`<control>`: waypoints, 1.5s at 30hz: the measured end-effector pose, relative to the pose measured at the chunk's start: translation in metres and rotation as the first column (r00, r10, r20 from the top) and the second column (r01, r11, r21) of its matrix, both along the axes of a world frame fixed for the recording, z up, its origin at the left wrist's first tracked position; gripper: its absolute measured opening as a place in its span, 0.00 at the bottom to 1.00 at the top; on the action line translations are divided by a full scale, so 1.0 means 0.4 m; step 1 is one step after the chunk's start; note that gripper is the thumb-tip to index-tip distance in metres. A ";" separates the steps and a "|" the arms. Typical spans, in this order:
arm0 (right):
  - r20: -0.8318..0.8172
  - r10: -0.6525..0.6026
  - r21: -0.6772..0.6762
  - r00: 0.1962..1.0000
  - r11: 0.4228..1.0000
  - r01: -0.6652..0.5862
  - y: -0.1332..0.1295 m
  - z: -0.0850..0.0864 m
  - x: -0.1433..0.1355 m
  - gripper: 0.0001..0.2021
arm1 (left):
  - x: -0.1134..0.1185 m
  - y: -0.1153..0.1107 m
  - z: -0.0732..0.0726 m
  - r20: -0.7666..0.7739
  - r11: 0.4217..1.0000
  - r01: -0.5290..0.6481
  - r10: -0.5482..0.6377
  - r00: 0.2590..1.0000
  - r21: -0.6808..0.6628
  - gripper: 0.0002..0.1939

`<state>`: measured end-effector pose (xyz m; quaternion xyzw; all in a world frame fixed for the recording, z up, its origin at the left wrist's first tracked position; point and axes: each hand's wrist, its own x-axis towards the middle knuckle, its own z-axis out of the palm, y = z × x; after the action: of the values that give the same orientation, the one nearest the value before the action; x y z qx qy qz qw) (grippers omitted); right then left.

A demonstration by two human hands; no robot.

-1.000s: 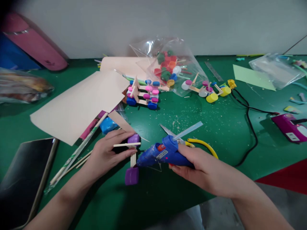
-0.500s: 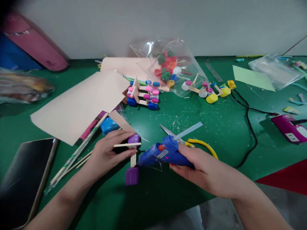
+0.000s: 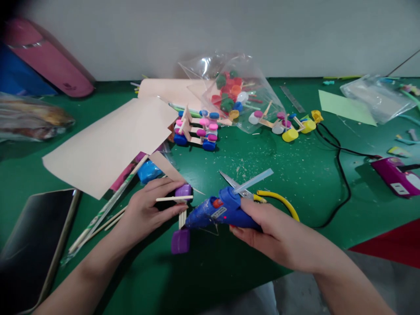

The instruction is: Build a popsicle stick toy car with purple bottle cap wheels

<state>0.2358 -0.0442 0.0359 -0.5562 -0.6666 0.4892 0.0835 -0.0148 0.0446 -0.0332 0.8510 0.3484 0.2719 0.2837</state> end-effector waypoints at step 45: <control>0.071 -0.077 0.070 0.994 0.995 0.072 -0.003 0.001 -0.007 0.08 | -0.002 -0.002 0.030 -0.052 0.999 0.017 -0.019 0.998 -0.029 0.17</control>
<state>0.2330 -0.0452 0.0365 -0.5954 -0.6639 0.4423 0.0957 -0.0157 0.0439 -0.0210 0.8568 0.3519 0.2420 0.2889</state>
